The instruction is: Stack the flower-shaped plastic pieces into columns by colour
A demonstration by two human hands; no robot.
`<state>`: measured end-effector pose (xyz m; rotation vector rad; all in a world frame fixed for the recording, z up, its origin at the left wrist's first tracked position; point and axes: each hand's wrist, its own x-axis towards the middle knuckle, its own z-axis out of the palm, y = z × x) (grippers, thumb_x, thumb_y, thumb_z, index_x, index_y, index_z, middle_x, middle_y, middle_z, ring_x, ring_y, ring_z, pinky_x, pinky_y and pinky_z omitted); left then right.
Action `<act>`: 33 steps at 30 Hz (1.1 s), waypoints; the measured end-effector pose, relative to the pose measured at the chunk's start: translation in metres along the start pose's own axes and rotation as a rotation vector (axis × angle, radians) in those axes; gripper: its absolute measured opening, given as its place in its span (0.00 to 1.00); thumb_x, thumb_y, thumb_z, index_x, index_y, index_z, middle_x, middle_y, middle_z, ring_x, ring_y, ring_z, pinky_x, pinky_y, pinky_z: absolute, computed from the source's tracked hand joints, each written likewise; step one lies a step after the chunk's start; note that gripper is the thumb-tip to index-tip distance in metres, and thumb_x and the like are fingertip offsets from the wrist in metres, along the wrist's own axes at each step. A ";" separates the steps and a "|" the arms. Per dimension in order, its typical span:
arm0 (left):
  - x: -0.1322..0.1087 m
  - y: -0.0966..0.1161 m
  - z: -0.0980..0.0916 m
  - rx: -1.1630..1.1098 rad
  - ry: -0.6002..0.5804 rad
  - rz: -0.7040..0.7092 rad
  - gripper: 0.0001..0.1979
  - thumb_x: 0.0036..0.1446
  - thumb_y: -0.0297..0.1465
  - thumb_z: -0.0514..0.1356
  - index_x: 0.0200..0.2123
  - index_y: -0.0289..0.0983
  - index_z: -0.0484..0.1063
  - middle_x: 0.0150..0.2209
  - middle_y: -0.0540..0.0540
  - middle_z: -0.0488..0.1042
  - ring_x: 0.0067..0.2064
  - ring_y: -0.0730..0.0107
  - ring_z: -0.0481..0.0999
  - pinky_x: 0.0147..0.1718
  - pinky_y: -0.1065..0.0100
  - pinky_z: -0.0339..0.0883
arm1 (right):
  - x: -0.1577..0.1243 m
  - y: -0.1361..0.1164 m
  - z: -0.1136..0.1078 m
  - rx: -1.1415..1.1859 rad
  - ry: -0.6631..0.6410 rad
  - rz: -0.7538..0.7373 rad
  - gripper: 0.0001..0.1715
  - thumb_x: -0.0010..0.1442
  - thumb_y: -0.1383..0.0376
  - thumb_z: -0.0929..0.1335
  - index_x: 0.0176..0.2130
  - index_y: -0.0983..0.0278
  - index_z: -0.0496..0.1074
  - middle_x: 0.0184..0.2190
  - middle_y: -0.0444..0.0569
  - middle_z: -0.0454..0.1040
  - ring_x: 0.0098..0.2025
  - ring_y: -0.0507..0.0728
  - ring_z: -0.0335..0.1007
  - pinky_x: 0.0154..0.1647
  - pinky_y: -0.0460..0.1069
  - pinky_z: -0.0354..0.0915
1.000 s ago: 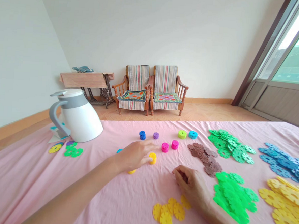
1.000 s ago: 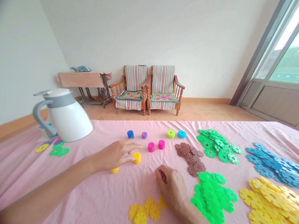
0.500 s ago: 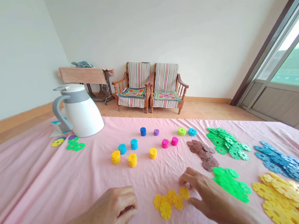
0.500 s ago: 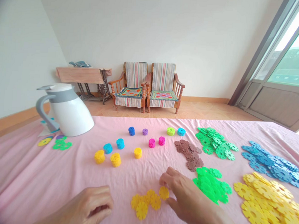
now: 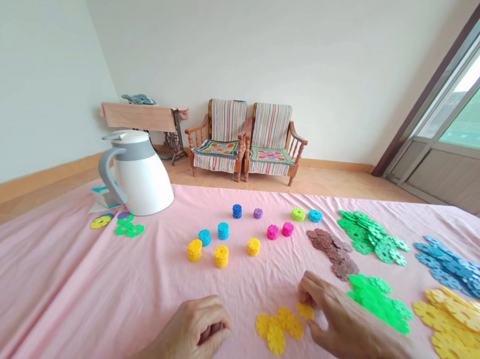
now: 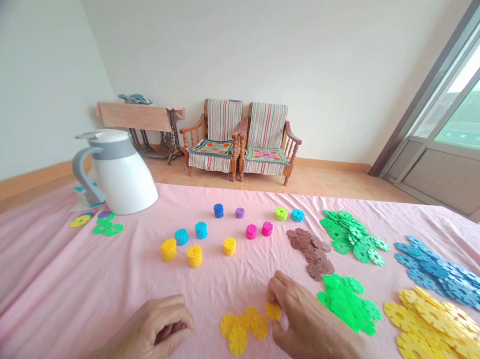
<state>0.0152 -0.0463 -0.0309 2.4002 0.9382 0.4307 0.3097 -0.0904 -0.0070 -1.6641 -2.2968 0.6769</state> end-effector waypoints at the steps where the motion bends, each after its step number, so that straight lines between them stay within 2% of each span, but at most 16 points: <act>1: 0.000 0.000 0.000 -0.005 0.001 0.007 0.08 0.55 0.22 0.54 0.27 0.36 0.69 0.25 0.53 0.66 0.26 0.77 0.67 0.25 0.75 0.56 | 0.003 -0.001 -0.001 -0.003 -0.004 0.008 0.11 0.49 0.74 0.61 0.35 0.62 0.62 0.35 0.46 0.65 0.35 0.53 0.64 0.38 0.49 0.62; 8: -0.002 -0.001 -0.001 -0.048 0.027 0.035 0.07 0.53 0.20 0.56 0.27 0.37 0.70 0.25 0.52 0.67 0.25 0.76 0.67 0.24 0.76 0.56 | 0.022 -0.006 -0.002 -0.045 0.038 0.036 0.10 0.47 0.74 0.61 0.31 0.62 0.60 0.30 0.43 0.65 0.30 0.52 0.61 0.30 0.47 0.57; 14: -0.003 -0.006 0.003 -0.057 0.043 0.055 0.08 0.50 0.18 0.57 0.27 0.37 0.70 0.25 0.53 0.67 0.25 0.77 0.67 0.24 0.76 0.57 | 0.061 -0.005 -0.004 -0.020 0.215 -0.035 0.13 0.44 0.75 0.63 0.33 0.62 0.62 0.29 0.43 0.66 0.29 0.51 0.62 0.30 0.46 0.58; 19: -0.004 -0.011 0.005 -0.051 0.026 0.065 0.09 0.48 0.17 0.60 0.27 0.37 0.70 0.24 0.54 0.66 0.25 0.78 0.66 0.23 0.77 0.56 | 0.098 -0.016 -0.005 0.015 0.338 -0.104 0.13 0.45 0.74 0.63 0.34 0.63 0.64 0.30 0.44 0.66 0.30 0.51 0.63 0.32 0.47 0.59; 25: -0.005 -0.011 0.006 -0.056 0.030 0.037 0.09 0.48 0.17 0.60 0.26 0.36 0.70 0.25 0.53 0.67 0.26 0.77 0.68 0.24 0.77 0.56 | 0.123 -0.024 0.000 0.045 0.333 -0.104 0.13 0.46 0.73 0.63 0.35 0.63 0.64 0.32 0.45 0.67 0.31 0.51 0.64 0.33 0.47 0.60; 33: -0.006 -0.011 0.004 -0.070 0.014 0.070 0.09 0.48 0.17 0.58 0.26 0.37 0.69 0.25 0.53 0.68 0.26 0.76 0.68 0.24 0.77 0.58 | 0.130 -0.024 -0.003 0.004 0.262 -0.106 0.12 0.47 0.72 0.64 0.35 0.64 0.66 0.34 0.47 0.69 0.30 0.51 0.66 0.32 0.47 0.61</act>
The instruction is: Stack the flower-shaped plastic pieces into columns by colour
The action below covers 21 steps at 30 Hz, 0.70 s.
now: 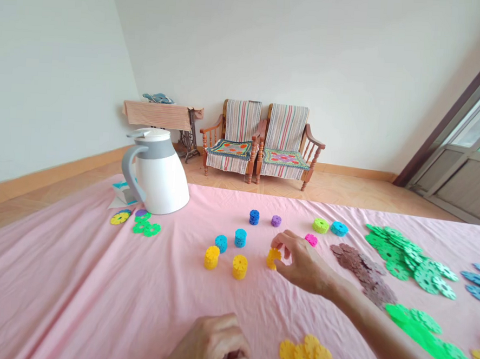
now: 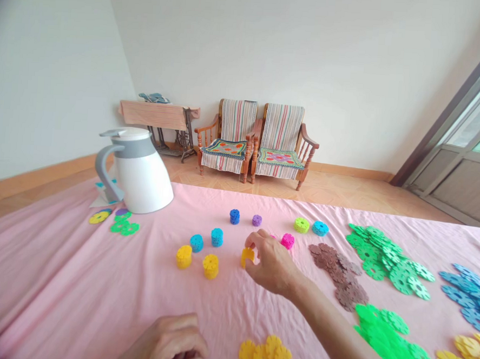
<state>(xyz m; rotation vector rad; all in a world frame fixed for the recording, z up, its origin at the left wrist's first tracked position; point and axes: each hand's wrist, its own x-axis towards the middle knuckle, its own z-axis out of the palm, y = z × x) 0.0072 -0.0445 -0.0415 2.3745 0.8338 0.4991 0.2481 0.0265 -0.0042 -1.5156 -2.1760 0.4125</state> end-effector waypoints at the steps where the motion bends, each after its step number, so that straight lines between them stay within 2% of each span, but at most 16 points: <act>1: 0.000 0.001 0.000 -0.002 -0.003 0.005 0.09 0.48 0.17 0.58 0.26 0.37 0.69 0.25 0.53 0.68 0.26 0.76 0.68 0.24 0.77 0.58 | 0.000 0.000 0.000 -0.003 -0.010 0.001 0.12 0.47 0.72 0.64 0.35 0.64 0.66 0.34 0.47 0.69 0.30 0.51 0.66 0.32 0.47 0.61; 8: 0.002 -0.003 -0.002 -0.005 -0.005 0.024 0.08 0.49 0.18 0.58 0.27 0.37 0.70 0.26 0.51 0.69 0.25 0.75 0.68 0.24 0.77 0.59 | -0.014 -0.005 -0.015 0.016 0.026 -0.009 0.12 0.52 0.70 0.64 0.39 0.63 0.67 0.36 0.48 0.70 0.32 0.51 0.67 0.34 0.48 0.63; 11: 0.003 -0.003 -0.002 -0.013 -0.028 0.014 0.08 0.49 0.19 0.59 0.27 0.37 0.70 0.26 0.52 0.69 0.26 0.76 0.69 0.25 0.77 0.59 | -0.039 -0.007 -0.025 -0.008 -0.043 0.000 0.08 0.53 0.70 0.63 0.36 0.62 0.67 0.33 0.46 0.70 0.33 0.52 0.67 0.35 0.49 0.63; 13: 0.002 0.000 -0.003 -0.012 -0.019 -0.003 0.08 0.49 0.19 0.59 0.28 0.37 0.70 0.26 0.52 0.69 0.27 0.76 0.69 0.25 0.77 0.59 | -0.062 -0.008 -0.031 -0.002 -0.182 0.013 0.09 0.52 0.70 0.64 0.36 0.61 0.68 0.33 0.46 0.70 0.33 0.53 0.67 0.36 0.49 0.64; 15: 0.002 0.004 -0.004 -0.004 0.002 -0.016 0.08 0.50 0.19 0.59 0.28 0.37 0.71 0.27 0.52 0.70 0.27 0.75 0.69 0.26 0.76 0.59 | -0.084 -0.008 -0.033 -0.002 -0.263 0.046 0.11 0.51 0.71 0.65 0.37 0.60 0.68 0.34 0.46 0.71 0.33 0.54 0.68 0.35 0.50 0.64; 18: 0.001 0.009 -0.006 0.006 0.024 -0.009 0.08 0.52 0.19 0.57 0.29 0.37 0.71 0.26 0.52 0.69 0.27 0.75 0.68 0.26 0.76 0.58 | -0.111 -0.009 -0.032 -0.027 -0.302 0.114 0.17 0.49 0.70 0.66 0.40 0.57 0.69 0.40 0.49 0.73 0.37 0.57 0.71 0.38 0.53 0.67; 21: 0.002 0.010 -0.006 -0.001 0.018 0.009 0.07 0.54 0.20 0.56 0.27 0.37 0.69 0.25 0.52 0.68 0.27 0.75 0.68 0.26 0.75 0.58 | -0.126 -0.009 -0.024 -0.071 -0.246 0.136 0.24 0.47 0.66 0.70 0.45 0.55 0.69 0.48 0.54 0.71 0.46 0.65 0.71 0.43 0.57 0.68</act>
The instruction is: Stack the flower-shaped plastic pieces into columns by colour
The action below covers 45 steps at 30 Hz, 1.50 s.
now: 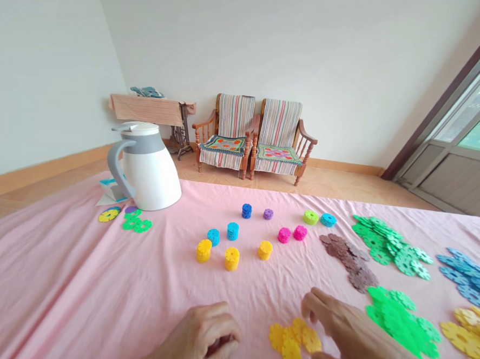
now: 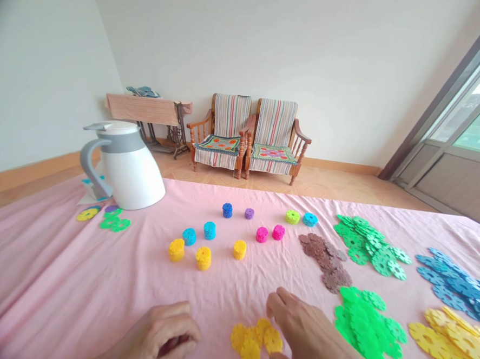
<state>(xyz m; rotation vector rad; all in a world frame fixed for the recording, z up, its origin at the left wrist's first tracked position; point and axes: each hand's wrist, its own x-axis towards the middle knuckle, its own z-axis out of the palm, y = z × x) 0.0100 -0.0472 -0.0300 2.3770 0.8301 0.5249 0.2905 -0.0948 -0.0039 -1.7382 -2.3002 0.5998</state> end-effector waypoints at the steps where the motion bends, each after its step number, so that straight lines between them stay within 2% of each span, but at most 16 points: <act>1: 0.000 0.000 0.000 -0.002 -0.004 0.005 0.07 0.54 0.21 0.56 0.27 0.37 0.69 0.25 0.52 0.68 0.26 0.75 0.67 0.26 0.75 0.58 | -0.001 0.000 0.004 -0.005 0.021 0.005 0.24 0.46 0.66 0.70 0.46 0.55 0.68 0.49 0.54 0.71 0.46 0.65 0.71 0.44 0.58 0.68; 6: 0.000 -0.001 0.000 0.006 -0.008 0.006 0.08 0.53 0.19 0.56 0.27 0.36 0.69 0.25 0.52 0.67 0.26 0.76 0.67 0.26 0.76 0.57 | 0.000 -0.004 0.020 0.000 0.043 0.061 0.08 0.49 0.69 0.66 0.33 0.60 0.67 0.33 0.50 0.72 0.34 0.58 0.71 0.33 0.52 0.68; 10: 0.000 0.000 -0.001 0.003 -0.010 0.000 0.08 0.53 0.19 0.56 0.27 0.36 0.70 0.25 0.52 0.67 0.26 0.76 0.67 0.25 0.76 0.57 | 0.001 -0.004 0.024 0.001 0.066 0.034 0.07 0.48 0.70 0.65 0.30 0.61 0.63 0.31 0.49 0.69 0.32 0.56 0.67 0.32 0.50 0.66; 13: 0.000 0.001 -0.001 0.003 -0.012 -0.011 0.08 0.52 0.18 0.57 0.27 0.36 0.70 0.25 0.52 0.68 0.26 0.76 0.67 0.26 0.76 0.57 | 0.007 -0.001 0.018 0.004 0.122 0.031 0.07 0.49 0.70 0.64 0.31 0.61 0.62 0.32 0.48 0.68 0.33 0.55 0.66 0.34 0.50 0.65; 18: -0.001 -0.001 0.000 -0.010 -0.022 -0.012 0.08 0.51 0.18 0.57 0.29 0.36 0.71 0.26 0.51 0.69 0.28 0.75 0.68 0.27 0.76 0.58 | 0.044 -0.003 -0.006 0.020 0.187 -0.003 0.05 0.52 0.67 0.64 0.34 0.61 0.63 0.31 0.45 0.68 0.31 0.53 0.65 0.32 0.49 0.62; 21: -0.002 -0.004 0.002 -0.015 -0.011 -0.009 0.08 0.50 0.18 0.58 0.29 0.36 0.71 0.26 0.51 0.69 0.28 0.75 0.68 0.27 0.76 0.58 | 0.075 -0.007 -0.016 0.011 0.222 -0.083 0.06 0.53 0.69 0.63 0.35 0.62 0.64 0.32 0.46 0.69 0.32 0.53 0.65 0.32 0.49 0.61; 24: -0.002 -0.008 0.003 -0.020 -0.002 -0.007 0.09 0.49 0.17 0.59 0.28 0.36 0.71 0.26 0.52 0.69 0.27 0.76 0.68 0.26 0.77 0.58 | 0.099 -0.010 -0.017 0.007 0.263 -0.143 0.09 0.52 0.71 0.63 0.36 0.63 0.65 0.35 0.48 0.69 0.34 0.54 0.65 0.35 0.50 0.61; 28: -0.001 -0.011 0.004 -0.047 -0.025 0.025 0.10 0.47 0.16 0.59 0.28 0.36 0.72 0.26 0.52 0.69 0.26 0.77 0.68 0.25 0.78 0.57 | 0.117 -0.012 -0.014 0.018 0.273 -0.155 0.09 0.53 0.71 0.64 0.37 0.63 0.67 0.36 0.49 0.69 0.35 0.54 0.66 0.37 0.50 0.62; 33: -0.003 -0.006 0.004 -0.014 0.020 -0.004 0.10 0.47 0.14 0.59 0.29 0.34 0.72 0.26 0.52 0.69 0.27 0.77 0.69 0.25 0.78 0.57 | 0.124 -0.013 -0.015 -0.009 0.241 -0.143 0.10 0.52 0.70 0.64 0.37 0.63 0.68 0.35 0.49 0.69 0.36 0.55 0.67 0.38 0.51 0.62; 37: -0.003 -0.008 0.004 -0.013 0.010 0.014 0.10 0.46 0.15 0.60 0.28 0.33 0.73 0.25 0.51 0.70 0.26 0.77 0.69 0.25 0.79 0.57 | 0.125 -0.013 -0.015 -0.021 0.227 -0.144 0.10 0.51 0.71 0.64 0.36 0.63 0.68 0.35 0.49 0.70 0.36 0.55 0.67 0.38 0.51 0.62; 45: -0.003 -0.008 0.003 -0.022 0.009 0.021 0.10 0.47 0.16 0.59 0.29 0.35 0.73 0.26 0.51 0.70 0.27 0.77 0.69 0.25 0.78 0.58 | 0.116 -0.012 -0.018 0.026 0.269 -0.162 0.09 0.55 0.68 0.64 0.39 0.63 0.68 0.36 0.48 0.70 0.35 0.53 0.67 0.36 0.50 0.63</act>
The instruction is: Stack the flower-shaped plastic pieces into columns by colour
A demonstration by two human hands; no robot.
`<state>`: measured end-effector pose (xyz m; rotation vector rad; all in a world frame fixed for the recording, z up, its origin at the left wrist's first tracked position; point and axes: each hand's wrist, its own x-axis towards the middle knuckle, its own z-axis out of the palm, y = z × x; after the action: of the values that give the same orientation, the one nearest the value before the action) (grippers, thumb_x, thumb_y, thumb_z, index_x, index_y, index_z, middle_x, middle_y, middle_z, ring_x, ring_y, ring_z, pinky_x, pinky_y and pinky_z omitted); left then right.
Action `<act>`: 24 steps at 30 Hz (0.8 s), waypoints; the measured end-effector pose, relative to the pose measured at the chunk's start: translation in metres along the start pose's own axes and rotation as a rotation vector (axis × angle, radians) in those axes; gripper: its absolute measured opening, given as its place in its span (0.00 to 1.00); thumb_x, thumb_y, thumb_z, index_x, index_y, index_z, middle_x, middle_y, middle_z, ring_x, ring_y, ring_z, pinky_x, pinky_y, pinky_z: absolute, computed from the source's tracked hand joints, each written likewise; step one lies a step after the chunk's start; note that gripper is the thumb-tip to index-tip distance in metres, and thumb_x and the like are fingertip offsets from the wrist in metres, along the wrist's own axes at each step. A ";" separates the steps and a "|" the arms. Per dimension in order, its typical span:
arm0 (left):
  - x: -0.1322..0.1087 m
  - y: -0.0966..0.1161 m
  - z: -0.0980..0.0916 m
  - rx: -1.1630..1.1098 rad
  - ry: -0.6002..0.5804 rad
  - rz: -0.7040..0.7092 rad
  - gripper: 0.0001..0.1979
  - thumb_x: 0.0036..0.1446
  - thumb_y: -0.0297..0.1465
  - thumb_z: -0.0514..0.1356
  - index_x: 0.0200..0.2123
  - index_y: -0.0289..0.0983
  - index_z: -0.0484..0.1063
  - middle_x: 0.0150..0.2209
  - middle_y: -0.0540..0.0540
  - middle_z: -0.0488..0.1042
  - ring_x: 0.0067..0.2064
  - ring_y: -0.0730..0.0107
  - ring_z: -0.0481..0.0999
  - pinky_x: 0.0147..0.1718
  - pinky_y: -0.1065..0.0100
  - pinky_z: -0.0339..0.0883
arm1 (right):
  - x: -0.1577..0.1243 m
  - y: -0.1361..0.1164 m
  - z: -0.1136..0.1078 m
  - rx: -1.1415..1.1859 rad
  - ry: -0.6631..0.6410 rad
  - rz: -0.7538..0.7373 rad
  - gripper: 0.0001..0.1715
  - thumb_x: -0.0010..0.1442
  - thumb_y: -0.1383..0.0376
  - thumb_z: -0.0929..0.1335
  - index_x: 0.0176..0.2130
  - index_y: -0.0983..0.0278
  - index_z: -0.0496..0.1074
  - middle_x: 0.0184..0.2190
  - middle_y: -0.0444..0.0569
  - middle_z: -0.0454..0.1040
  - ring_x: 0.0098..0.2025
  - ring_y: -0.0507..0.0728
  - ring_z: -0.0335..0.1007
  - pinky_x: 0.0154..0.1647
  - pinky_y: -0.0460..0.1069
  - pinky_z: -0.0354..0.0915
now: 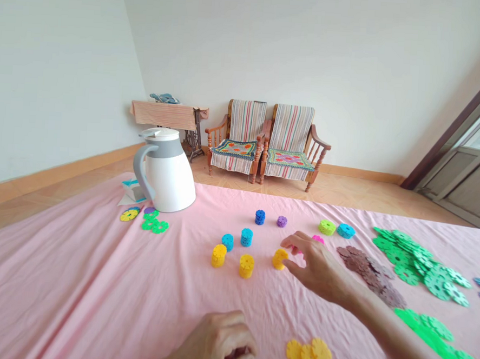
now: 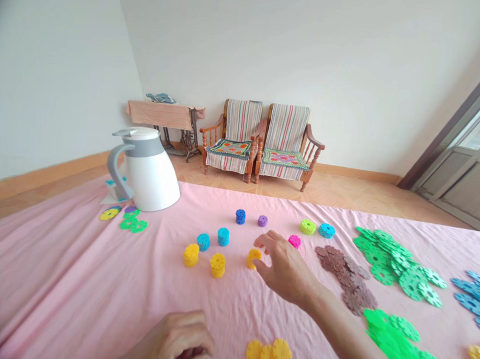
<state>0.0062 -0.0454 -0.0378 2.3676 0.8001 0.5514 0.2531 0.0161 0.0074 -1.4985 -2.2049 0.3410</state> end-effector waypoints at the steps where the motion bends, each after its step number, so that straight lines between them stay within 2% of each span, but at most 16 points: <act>1: 0.000 0.000 0.000 0.004 0.004 -0.002 0.10 0.47 0.16 0.59 0.29 0.35 0.73 0.26 0.51 0.70 0.27 0.77 0.69 0.25 0.78 0.58 | -0.004 0.000 -0.002 0.006 0.011 -0.001 0.09 0.56 0.67 0.64 0.39 0.62 0.68 0.36 0.48 0.70 0.35 0.53 0.67 0.36 0.50 0.63; 4: 0.001 -0.002 -0.001 0.005 -0.009 -0.007 0.09 0.47 0.16 0.59 0.29 0.35 0.72 0.26 0.52 0.69 0.27 0.77 0.69 0.25 0.78 0.57 | -0.024 0.002 -0.010 -0.003 -0.020 0.023 0.07 0.57 0.66 0.63 0.38 0.61 0.68 0.34 0.46 0.71 0.34 0.53 0.67 0.35 0.50 0.63; 7: 0.002 -0.003 -0.002 -0.013 -0.042 -0.004 0.09 0.48 0.16 0.60 0.28 0.36 0.71 0.26 0.53 0.69 0.27 0.78 0.68 0.25 0.78 0.57 | -0.055 0.004 -0.018 0.004 -0.183 0.044 0.07 0.56 0.69 0.63 0.36 0.60 0.68 0.34 0.45 0.71 0.34 0.53 0.68 0.35 0.50 0.65; 11: 0.003 0.001 -0.003 0.000 -0.019 -0.037 0.09 0.49 0.16 0.60 0.28 0.36 0.71 0.26 0.53 0.69 0.27 0.78 0.68 0.27 0.78 0.57 | -0.093 -0.002 -0.021 0.031 -0.316 0.029 0.17 0.51 0.73 0.65 0.42 0.58 0.68 0.41 0.47 0.72 0.38 0.54 0.70 0.39 0.50 0.67; 14: 0.004 0.007 -0.004 0.026 -0.009 -0.052 0.10 0.49 0.15 0.59 0.27 0.35 0.70 0.26 0.53 0.68 0.27 0.78 0.67 0.26 0.78 0.57 | -0.104 -0.010 -0.018 0.013 -0.318 0.021 0.23 0.48 0.75 0.67 0.44 0.59 0.69 0.45 0.50 0.72 0.43 0.57 0.71 0.44 0.51 0.68; 19: 0.004 0.010 -0.005 0.050 0.013 -0.045 0.10 0.49 0.15 0.58 0.26 0.35 0.70 0.24 0.54 0.67 0.26 0.79 0.66 0.25 0.78 0.56 | -0.106 -0.018 -0.009 -0.007 -0.268 0.033 0.20 0.47 0.76 0.66 0.39 0.60 0.70 0.40 0.48 0.73 0.38 0.55 0.73 0.37 0.48 0.69; 24: 0.003 0.005 -0.003 0.045 0.006 -0.037 0.09 0.48 0.16 0.59 0.26 0.36 0.70 0.24 0.54 0.67 0.26 0.78 0.66 0.25 0.77 0.56 | -0.109 -0.018 -0.009 -0.046 -0.243 0.012 0.21 0.47 0.75 0.65 0.42 0.62 0.68 0.43 0.52 0.71 0.42 0.58 0.71 0.39 0.50 0.68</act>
<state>0.0091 -0.0454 -0.0314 2.3876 0.8655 0.5307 0.2766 -0.0918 -0.0018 -1.5662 -2.4063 0.5036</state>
